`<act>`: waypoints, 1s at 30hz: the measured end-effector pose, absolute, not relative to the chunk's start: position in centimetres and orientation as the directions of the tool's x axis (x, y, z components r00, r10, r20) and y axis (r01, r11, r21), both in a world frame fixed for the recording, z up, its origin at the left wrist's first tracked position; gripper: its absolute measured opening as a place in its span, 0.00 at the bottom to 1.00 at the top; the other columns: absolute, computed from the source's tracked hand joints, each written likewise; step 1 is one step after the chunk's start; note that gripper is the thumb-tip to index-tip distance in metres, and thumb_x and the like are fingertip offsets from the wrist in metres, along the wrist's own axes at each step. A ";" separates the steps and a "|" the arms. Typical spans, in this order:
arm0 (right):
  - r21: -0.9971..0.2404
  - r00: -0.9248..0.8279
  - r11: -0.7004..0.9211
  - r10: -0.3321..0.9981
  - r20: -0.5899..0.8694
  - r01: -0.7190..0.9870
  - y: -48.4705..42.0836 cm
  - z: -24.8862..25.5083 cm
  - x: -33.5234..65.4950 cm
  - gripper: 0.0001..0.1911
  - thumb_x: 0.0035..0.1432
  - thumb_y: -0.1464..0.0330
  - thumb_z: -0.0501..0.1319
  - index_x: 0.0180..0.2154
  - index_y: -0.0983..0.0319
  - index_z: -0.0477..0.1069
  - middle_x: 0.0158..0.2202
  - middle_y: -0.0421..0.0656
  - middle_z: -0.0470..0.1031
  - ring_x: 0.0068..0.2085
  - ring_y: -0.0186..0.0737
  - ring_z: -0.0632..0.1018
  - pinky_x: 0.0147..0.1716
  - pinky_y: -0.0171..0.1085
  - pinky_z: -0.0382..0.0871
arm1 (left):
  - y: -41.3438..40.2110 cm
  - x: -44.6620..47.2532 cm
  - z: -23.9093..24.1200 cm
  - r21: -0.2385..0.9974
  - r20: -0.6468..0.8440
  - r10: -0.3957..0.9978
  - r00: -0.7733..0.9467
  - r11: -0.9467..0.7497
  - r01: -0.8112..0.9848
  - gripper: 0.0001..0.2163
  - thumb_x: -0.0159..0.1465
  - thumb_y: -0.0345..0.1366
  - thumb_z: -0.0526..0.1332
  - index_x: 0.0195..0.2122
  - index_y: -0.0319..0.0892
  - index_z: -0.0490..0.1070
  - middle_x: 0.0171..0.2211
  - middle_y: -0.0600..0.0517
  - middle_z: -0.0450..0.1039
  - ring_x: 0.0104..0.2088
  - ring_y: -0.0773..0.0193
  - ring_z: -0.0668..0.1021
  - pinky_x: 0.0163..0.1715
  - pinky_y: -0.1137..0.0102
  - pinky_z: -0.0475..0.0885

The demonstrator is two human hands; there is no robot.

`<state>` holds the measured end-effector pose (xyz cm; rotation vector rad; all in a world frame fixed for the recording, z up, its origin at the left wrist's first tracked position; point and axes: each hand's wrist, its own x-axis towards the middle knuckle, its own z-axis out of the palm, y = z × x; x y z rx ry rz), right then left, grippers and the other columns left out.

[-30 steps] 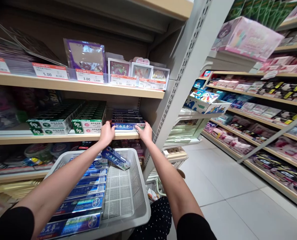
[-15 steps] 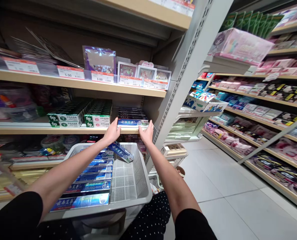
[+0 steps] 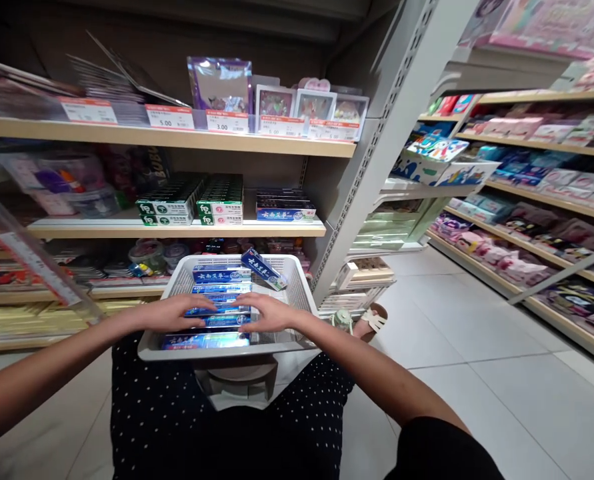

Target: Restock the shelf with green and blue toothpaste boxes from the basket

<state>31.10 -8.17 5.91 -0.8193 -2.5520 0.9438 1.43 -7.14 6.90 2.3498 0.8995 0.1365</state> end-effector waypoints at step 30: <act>-0.795 -0.517 0.410 0.844 0.145 0.447 0.0 -1.0 31.4 0.23 0.54 0.64 0.65 0.53 0.55 0.71 0.60 0.46 0.66 0.60 0.48 0.67 0.59 0.49 0.61 | 0.5 0.7 0.1 0.686 0.034 0.892 0.451 -0.350 0.638 0.28 0.55 0.47 0.65 0.57 0.46 0.68 0.60 0.44 0.65 0.61 0.49 0.66 0.61 0.57 0.58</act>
